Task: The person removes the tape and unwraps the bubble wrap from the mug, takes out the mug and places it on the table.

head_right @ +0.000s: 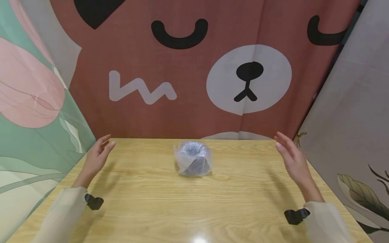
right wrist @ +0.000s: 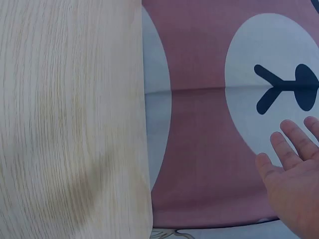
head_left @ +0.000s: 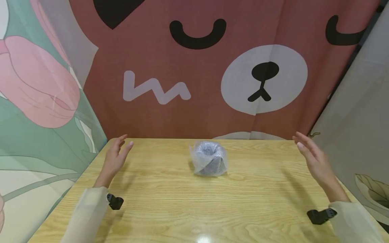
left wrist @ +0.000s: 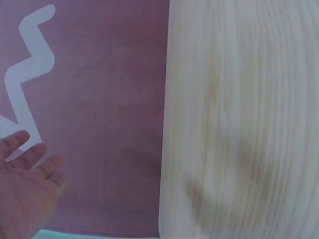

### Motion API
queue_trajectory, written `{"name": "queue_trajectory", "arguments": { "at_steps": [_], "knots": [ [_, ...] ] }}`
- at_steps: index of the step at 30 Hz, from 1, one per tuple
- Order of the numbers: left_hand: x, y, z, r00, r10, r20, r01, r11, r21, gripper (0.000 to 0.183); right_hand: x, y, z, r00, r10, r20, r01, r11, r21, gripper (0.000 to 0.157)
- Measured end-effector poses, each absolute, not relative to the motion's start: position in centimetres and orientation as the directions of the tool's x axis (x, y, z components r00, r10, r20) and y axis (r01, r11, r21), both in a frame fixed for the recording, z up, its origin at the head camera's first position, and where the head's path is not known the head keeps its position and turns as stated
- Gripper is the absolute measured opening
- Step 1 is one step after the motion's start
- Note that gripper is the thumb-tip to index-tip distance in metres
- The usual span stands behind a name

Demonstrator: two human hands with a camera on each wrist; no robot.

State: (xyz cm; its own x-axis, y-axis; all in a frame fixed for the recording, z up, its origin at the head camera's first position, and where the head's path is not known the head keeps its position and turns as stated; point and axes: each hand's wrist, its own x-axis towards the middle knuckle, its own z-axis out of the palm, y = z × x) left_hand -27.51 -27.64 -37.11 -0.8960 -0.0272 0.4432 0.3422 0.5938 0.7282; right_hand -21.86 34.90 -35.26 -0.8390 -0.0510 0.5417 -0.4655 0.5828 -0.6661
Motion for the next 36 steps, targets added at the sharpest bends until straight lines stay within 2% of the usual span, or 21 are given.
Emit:
{"name": "queue_trajectory", "arguments": {
  "at_steps": [6, 15, 24, 36],
  "knots": [
    [-27.8, -26.8, -36.9, -0.878, -0.019, 0.478, 0.392, 0.543, 0.742, 0.055, -22.0, 34.1, -35.3, -0.831, -0.056, 0.554, -0.488, 0.554, -0.675, 0.044],
    [-27.2, -25.9, -36.2, -0.882, -0.019, 0.471, 0.401, 0.493, 0.772, 0.052, -22.2, 33.0, -35.2, -0.816, -0.081, 0.572, -0.533, 0.489, -0.691, 0.043],
    [-25.1, -23.9, -33.9, -0.881, -0.009, 0.474, 0.419, 0.452, 0.788, 0.047, -22.6, 31.8, -35.0, -0.795, -0.11, 0.596, -0.574, 0.452, -0.682, 0.041],
    [-24.9, -22.8, -33.9, -0.863, 0.017, 0.506, 0.468, 0.406, 0.785, 0.044, -22.7, 30.7, -34.8, -0.793, -0.11, 0.6, -0.588, 0.401, -0.703, 0.041]
  ]
}}
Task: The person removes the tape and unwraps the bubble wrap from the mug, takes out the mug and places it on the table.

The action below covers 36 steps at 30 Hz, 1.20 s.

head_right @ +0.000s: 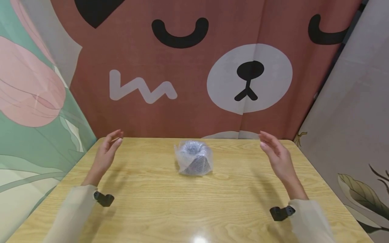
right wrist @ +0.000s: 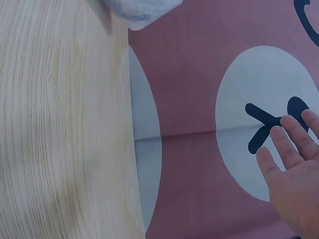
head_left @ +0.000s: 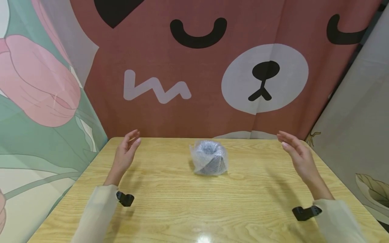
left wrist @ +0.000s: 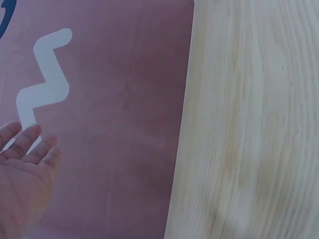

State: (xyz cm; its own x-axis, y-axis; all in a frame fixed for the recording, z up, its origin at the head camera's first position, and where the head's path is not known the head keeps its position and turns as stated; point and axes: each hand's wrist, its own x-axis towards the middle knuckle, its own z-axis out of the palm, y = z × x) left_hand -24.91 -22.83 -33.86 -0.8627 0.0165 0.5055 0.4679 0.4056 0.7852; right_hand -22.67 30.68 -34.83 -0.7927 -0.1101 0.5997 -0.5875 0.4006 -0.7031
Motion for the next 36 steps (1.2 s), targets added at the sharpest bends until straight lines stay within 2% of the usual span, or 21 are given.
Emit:
{"name": "queue_trajectory", "arguments": {
  "at_steps": [24, 36],
  "knots": [
    [-25.4, -20.7, -34.3, -0.843, 0.067, 0.533, 0.529, 0.275, 0.803, 0.047, -23.1, 28.0, -35.1, -0.8, -0.107, 0.59, -0.591, 0.309, -0.745, 0.041],
    [-25.9, -19.6, -34.1, -0.838, 0.13, 0.53, 0.541, 0.322, 0.777, 0.049, -23.4, 27.0, -35.7, -0.81, -0.131, 0.572, -0.584, 0.275, -0.764, 0.041]
  ]
}}
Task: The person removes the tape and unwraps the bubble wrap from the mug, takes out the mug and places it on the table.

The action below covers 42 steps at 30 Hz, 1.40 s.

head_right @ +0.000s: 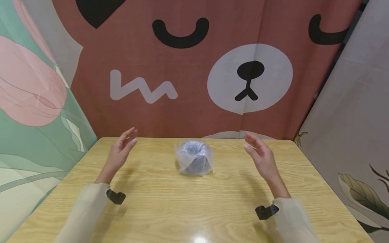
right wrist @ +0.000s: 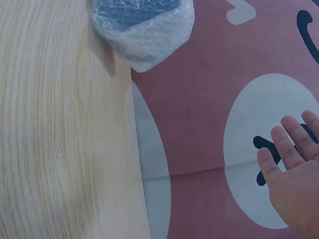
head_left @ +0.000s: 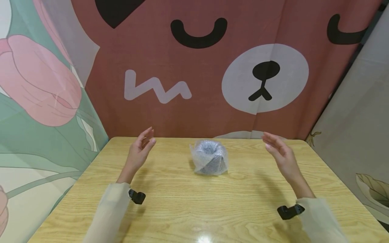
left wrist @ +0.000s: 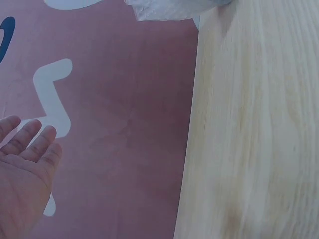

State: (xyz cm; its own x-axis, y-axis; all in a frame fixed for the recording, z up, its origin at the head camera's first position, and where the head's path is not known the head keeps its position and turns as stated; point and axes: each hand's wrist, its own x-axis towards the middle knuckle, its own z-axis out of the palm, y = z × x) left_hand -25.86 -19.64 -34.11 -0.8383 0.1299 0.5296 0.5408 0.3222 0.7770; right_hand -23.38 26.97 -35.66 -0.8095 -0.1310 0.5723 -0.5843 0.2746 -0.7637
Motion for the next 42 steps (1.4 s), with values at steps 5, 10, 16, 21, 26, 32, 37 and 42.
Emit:
{"name": "queue_trajectory", "arguments": {
  "at_steps": [5, 10, 16, 21, 26, 32, 37, 42],
  "knots": [
    [-27.5, -19.9, -35.4, -0.835, 0.149, 0.529, 0.546, 0.332, 0.769, 0.05, -23.6, 26.6, -35.9, -0.811, -0.148, 0.567, -0.584, 0.274, -0.764, 0.043],
    [-28.3, -19.8, -35.9, -0.817, 0.167, 0.552, 0.574, 0.325, 0.752, 0.051, -23.7, 26.2, -36.1, -0.811, -0.157, 0.563, -0.584, 0.267, -0.767, 0.043],
    [-28.3, -19.2, -35.7, -0.815, 0.178, 0.552, 0.578, 0.325, 0.748, 0.051, -23.9, 25.7, -36.1, -0.811, -0.162, 0.562, -0.583, 0.28, -0.762, 0.043],
    [-27.9, -18.5, -35.2, -0.826, 0.197, 0.529, 0.563, 0.338, 0.754, 0.052, -24.1, 25.3, -36.4, -0.816, -0.174, 0.552, -0.578, 0.282, -0.766, 0.044],
    [-26.3, -17.4, -33.6, -0.832, 0.224, 0.508, 0.554, 0.374, 0.743, 0.052, -24.4, 24.8, -36.8, -0.821, -0.188, 0.54, -0.571, 0.268, -0.776, 0.044],
    [-25.4, -16.5, -32.9, -0.834, 0.244, 0.495, 0.552, 0.398, 0.733, 0.053, -24.8, 24.1, -37.3, -0.831, -0.2, 0.518, -0.556, 0.283, -0.782, 0.044],
    [-25.4, -16.0, -33.2, -0.83, 0.262, 0.493, 0.558, 0.39, 0.732, 0.054, -25.0, 23.7, -37.6, -0.834, -0.207, 0.512, -0.551, 0.267, -0.791, 0.043],
    [-25.5, -15.4, -33.4, -0.834, 0.264, 0.484, 0.551, 0.384, 0.741, 0.055, -25.2, 23.3, -37.8, -0.838, -0.212, 0.503, -0.544, 0.246, -0.802, 0.043]
  ]
}}
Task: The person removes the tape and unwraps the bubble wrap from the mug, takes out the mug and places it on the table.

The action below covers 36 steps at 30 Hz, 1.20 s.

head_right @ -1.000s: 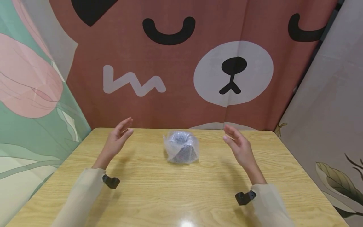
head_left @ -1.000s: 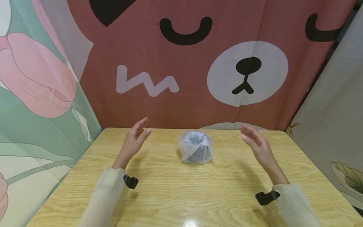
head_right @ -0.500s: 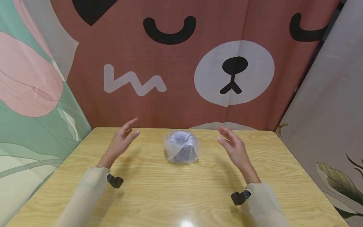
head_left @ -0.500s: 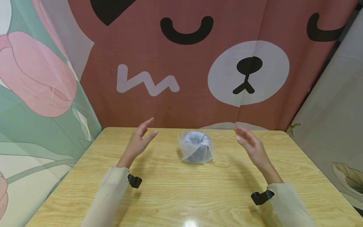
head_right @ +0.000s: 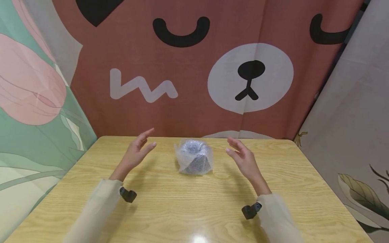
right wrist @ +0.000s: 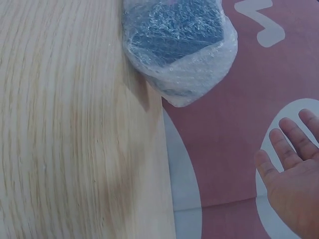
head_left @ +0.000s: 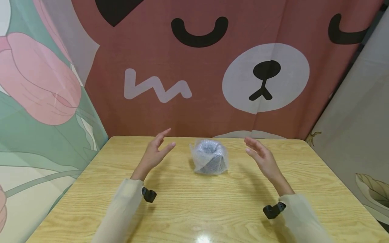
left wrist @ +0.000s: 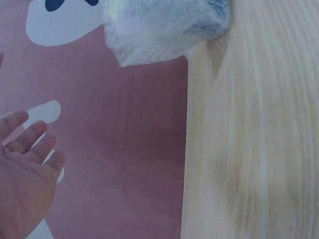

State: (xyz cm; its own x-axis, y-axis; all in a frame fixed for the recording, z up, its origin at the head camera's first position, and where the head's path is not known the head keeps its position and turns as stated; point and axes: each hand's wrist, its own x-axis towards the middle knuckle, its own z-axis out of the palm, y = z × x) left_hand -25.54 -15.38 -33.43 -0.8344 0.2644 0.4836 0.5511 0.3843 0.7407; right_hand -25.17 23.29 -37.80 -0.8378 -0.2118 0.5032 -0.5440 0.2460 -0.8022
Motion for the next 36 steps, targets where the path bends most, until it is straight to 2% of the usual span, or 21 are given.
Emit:
{"name": "queue_trajectory", "arguments": {
  "at_steps": [19, 36],
  "knots": [
    [-25.8, -13.7, -34.2, -0.845, 0.293, 0.447, 0.532, 0.387, 0.753, 0.058, -26.2, 21.8, -38.9, -0.867, -0.215, 0.449, -0.491, 0.228, -0.841, 0.046],
    [-25.5, -12.8, -35.5, -0.867, 0.28, 0.411, 0.493, 0.379, 0.783, 0.059, -27.0, 20.3, -39.6, -0.863, -0.231, 0.449, -0.497, 0.226, -0.838, 0.046]
  ]
}}
